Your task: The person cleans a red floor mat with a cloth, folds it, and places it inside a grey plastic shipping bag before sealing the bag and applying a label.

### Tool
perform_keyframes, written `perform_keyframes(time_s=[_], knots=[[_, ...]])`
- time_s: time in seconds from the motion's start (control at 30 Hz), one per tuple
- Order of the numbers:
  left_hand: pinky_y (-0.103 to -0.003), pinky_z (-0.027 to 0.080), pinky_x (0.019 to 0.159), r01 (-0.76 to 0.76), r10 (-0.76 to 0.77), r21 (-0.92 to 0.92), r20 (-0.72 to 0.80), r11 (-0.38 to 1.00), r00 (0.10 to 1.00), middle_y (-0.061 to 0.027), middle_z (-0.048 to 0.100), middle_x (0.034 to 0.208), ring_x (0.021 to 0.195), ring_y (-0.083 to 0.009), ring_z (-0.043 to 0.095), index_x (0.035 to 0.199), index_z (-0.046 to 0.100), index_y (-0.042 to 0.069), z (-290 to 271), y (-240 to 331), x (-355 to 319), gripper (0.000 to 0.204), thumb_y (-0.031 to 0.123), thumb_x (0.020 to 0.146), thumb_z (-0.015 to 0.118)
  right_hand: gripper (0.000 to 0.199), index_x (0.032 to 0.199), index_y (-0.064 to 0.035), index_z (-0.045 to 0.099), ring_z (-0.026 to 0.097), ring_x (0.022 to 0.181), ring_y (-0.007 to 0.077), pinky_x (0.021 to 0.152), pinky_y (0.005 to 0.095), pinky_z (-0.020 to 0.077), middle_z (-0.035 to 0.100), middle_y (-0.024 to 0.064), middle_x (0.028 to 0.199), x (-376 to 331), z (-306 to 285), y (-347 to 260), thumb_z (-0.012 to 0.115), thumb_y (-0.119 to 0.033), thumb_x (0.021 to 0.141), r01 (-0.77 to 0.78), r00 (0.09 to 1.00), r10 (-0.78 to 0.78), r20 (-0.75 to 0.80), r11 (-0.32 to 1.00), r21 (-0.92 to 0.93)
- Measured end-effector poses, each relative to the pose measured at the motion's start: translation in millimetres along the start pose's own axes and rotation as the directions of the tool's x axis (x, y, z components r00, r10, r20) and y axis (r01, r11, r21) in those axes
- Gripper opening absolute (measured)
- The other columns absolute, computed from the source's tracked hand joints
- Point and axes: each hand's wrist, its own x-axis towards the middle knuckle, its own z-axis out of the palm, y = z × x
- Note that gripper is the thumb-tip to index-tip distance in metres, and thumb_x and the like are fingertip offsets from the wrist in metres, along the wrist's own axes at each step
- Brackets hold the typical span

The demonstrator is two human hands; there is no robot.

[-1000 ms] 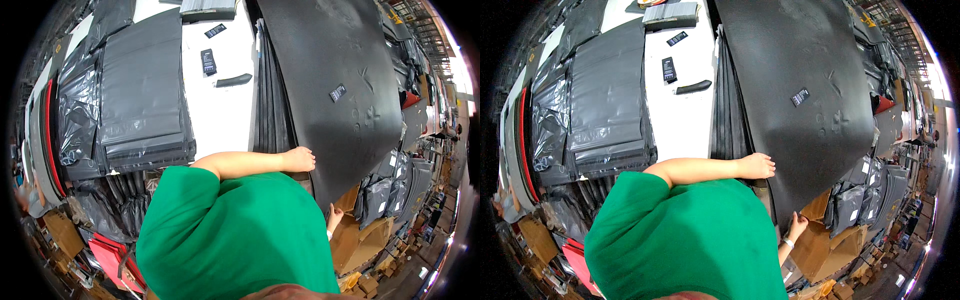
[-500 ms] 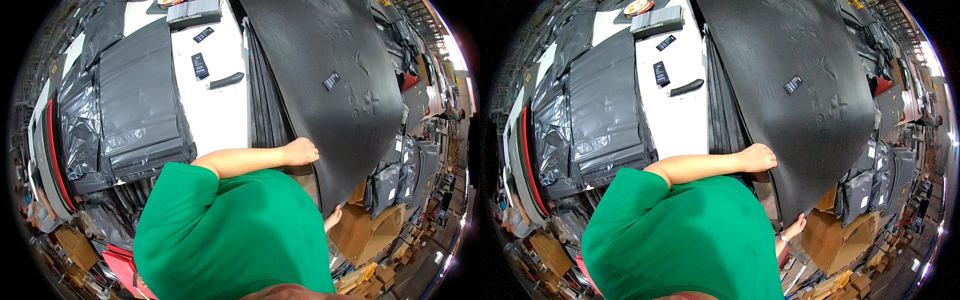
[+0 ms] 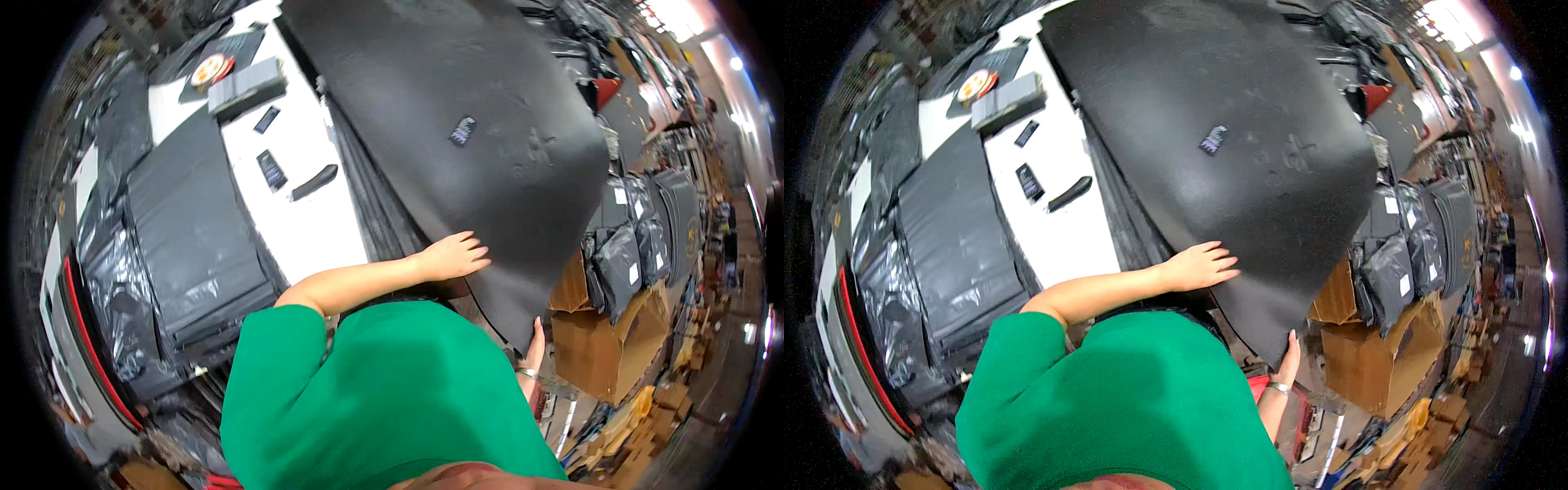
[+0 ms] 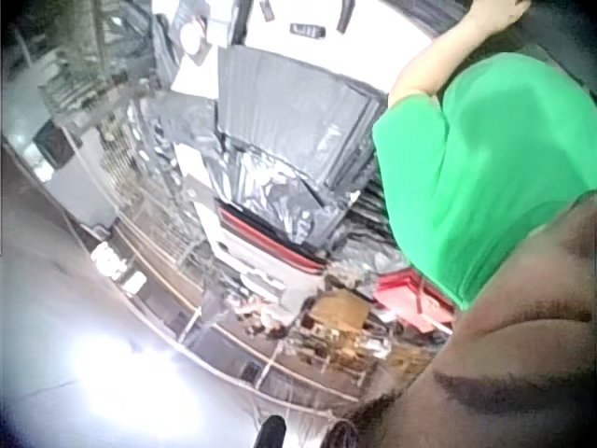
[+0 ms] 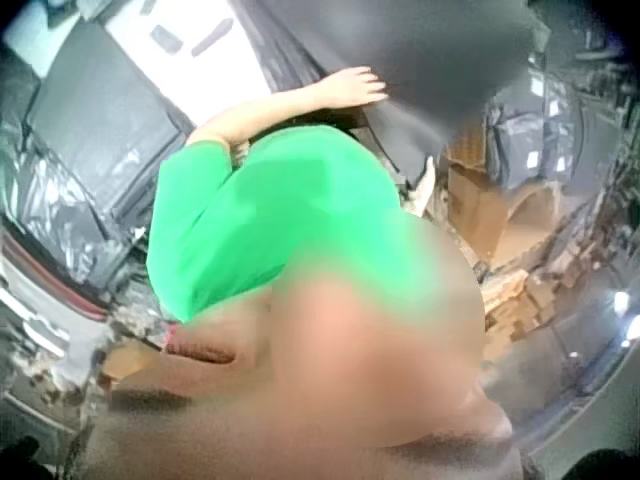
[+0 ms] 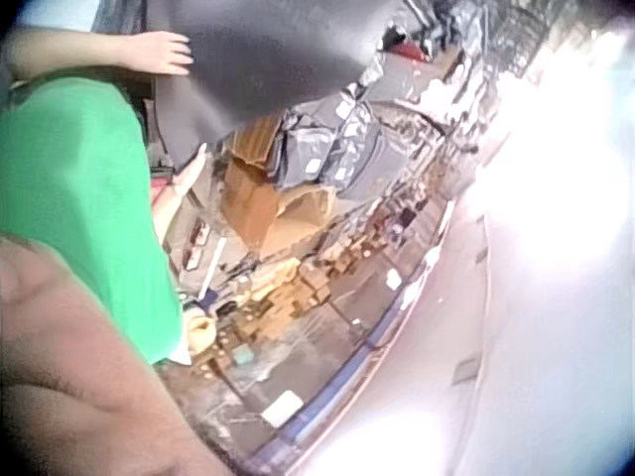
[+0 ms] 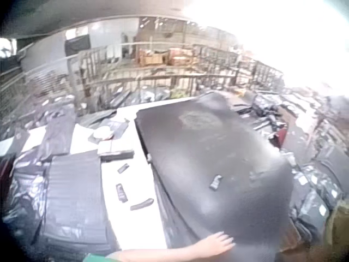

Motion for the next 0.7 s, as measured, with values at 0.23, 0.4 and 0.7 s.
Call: perform_keyframes(time_s=[0.23,0.4,0.7], knots=[[-0.032,0.048,0.086,0.091,-0.076,-0.107,0.132,0.990,0.988,-0.0066,0.062,0.111,0.106,-0.0197,0.057,0.105,0.058,0.009,14.7,-3.3,-3.9,0.029,0.021,0.080,0.050,0.059,0.118,0.0005,0.052,0.053,0.105,0.0236,0.089,0.0331,0.0428,0.053,0.0079,0.120,83.0,-12.4,-27.5,0.060,-0.046,0.082,-0.068,0.997,0.071,-0.007,0.979,0.191],[-0.032,0.048,0.085,0.076,-0.076,-0.194,0.009,0.978,0.997,-0.0042,0.063,0.109,0.104,-0.0197,0.059,0.101,0.059,0.011,-15.1,-5.5,-3.3,0.026,0.021,0.079,0.052,0.077,0.129,0.0047,0.041,0.043,0.116,0.0230,0.099,0.0324,0.0321,0.045,0.0117,0.129,148.6,-28.0,-39.0,0.058,-0.051,0.080,-0.022,0.999,0.023,0.030,0.999,-0.046],[-0.031,0.045,0.089,0.091,-0.100,-0.116,-0.076,0.989,0.992,-0.0028,0.061,0.112,0.107,-0.0194,0.056,0.104,0.058,0.013,13.9,3.0,-29.2,0.024,0.017,0.083,0.048,0.067,0.121,0.0075,0.048,0.048,0.109,0.0259,0.097,0.0334,0.0342,0.049,0.0147,0.125,133.5,5.6,-37.7,0.060,-0.043,0.078,-0.164,0.986,0.165,0.006,0.980,-0.110]])
